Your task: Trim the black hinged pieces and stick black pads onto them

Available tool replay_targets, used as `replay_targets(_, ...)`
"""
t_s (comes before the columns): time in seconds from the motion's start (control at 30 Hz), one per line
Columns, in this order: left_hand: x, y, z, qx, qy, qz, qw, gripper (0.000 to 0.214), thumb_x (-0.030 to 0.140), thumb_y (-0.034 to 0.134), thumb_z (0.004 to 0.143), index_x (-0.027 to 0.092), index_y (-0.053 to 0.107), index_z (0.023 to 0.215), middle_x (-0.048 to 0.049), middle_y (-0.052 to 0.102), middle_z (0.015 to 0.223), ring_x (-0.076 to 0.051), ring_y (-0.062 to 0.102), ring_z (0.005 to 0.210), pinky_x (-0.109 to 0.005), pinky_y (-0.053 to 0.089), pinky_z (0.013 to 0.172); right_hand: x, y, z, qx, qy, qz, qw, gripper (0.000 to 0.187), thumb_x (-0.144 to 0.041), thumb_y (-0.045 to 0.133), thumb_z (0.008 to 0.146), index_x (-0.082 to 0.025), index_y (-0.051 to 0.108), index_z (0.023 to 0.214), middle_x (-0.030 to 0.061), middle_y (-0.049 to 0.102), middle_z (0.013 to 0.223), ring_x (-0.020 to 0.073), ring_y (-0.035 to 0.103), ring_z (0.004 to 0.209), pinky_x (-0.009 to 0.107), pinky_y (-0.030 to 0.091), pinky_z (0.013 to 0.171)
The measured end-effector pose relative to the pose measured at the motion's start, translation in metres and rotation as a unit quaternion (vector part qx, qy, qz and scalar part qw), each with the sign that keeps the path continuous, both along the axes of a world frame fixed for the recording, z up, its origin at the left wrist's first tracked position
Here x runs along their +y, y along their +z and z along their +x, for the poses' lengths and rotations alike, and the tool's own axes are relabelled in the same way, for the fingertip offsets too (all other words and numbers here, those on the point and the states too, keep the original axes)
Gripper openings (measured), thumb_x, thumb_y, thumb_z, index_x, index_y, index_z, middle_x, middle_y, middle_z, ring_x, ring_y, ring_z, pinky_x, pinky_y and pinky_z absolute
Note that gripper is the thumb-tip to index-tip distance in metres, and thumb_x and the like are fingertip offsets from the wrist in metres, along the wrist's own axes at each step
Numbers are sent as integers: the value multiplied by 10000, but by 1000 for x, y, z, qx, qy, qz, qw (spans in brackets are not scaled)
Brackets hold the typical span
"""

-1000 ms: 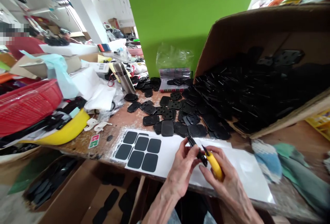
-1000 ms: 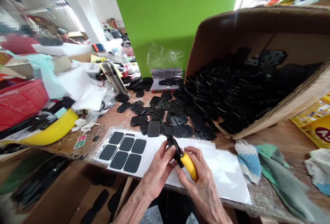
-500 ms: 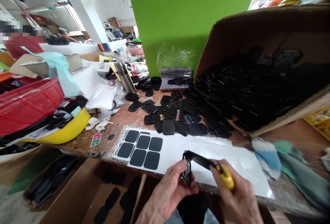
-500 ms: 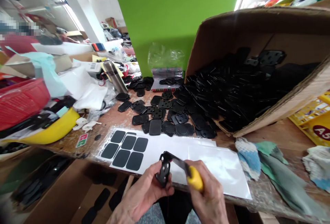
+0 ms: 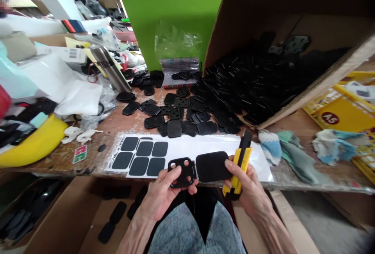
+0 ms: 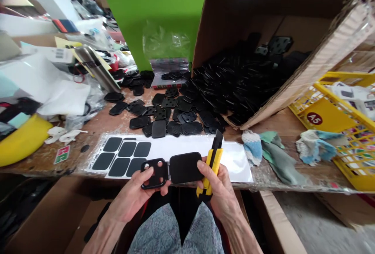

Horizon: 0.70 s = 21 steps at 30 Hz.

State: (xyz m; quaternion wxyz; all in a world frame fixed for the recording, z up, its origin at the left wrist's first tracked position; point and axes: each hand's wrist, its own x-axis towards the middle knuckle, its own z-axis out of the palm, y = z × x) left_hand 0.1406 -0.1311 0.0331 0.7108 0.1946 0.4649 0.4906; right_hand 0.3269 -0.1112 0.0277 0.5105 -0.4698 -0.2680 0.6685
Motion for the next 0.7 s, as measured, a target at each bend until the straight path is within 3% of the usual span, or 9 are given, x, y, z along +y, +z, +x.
replay_targets(0.23,-2,-13,-4,-53,11,-9,998,235,299,538,816,110,632,920,-96,656,661,-211,623,617,-320,439,630,-1,-6,-2,86,7,-1,996,283,-350,720,662,-170,567,815,-72,442,549,28,373,402,174,309,408)
replay_targets(0.33,-2,-13,-8,-83,-7,45,995,345,342,508,829,154,572,1110,-87,663,731,-216,622,648,-348,434,663,-2,-10,-2,71,-13,-27,997,303,-348,736,646,-180,573,839,-73,452,560,28,388,407,166,312,403)
replay_targets(0.43,-3,-11,-12,-160,-45,116,979,489,358,533,792,292,436,1267,-60,645,939,-258,633,721,-399,430,687,-5,-15,-3,65,-22,-50,996,309,-349,734,653,-184,567,855,-76,457,551,20,384,394,156,314,403)
replay_targets(0.6,0,-10,-13,-172,-96,176,964,376,372,506,817,282,489,1182,-80,560,1126,-264,634,752,-410,426,698,-9,-24,-11,119,-43,-87,988,294,-324,735,653,-173,561,836,-70,486,540,16,385,360,147,301,378)
replay_targets(0.7,5,-11,-11,-168,-83,181,965,309,435,361,877,251,549,1039,-85,552,1133,-231,635,666,-386,430,632,-11,-25,-17,121,-62,-96,986,307,-327,732,649,-172,559,849,-50,536,579,17,380,343,152,290,355)
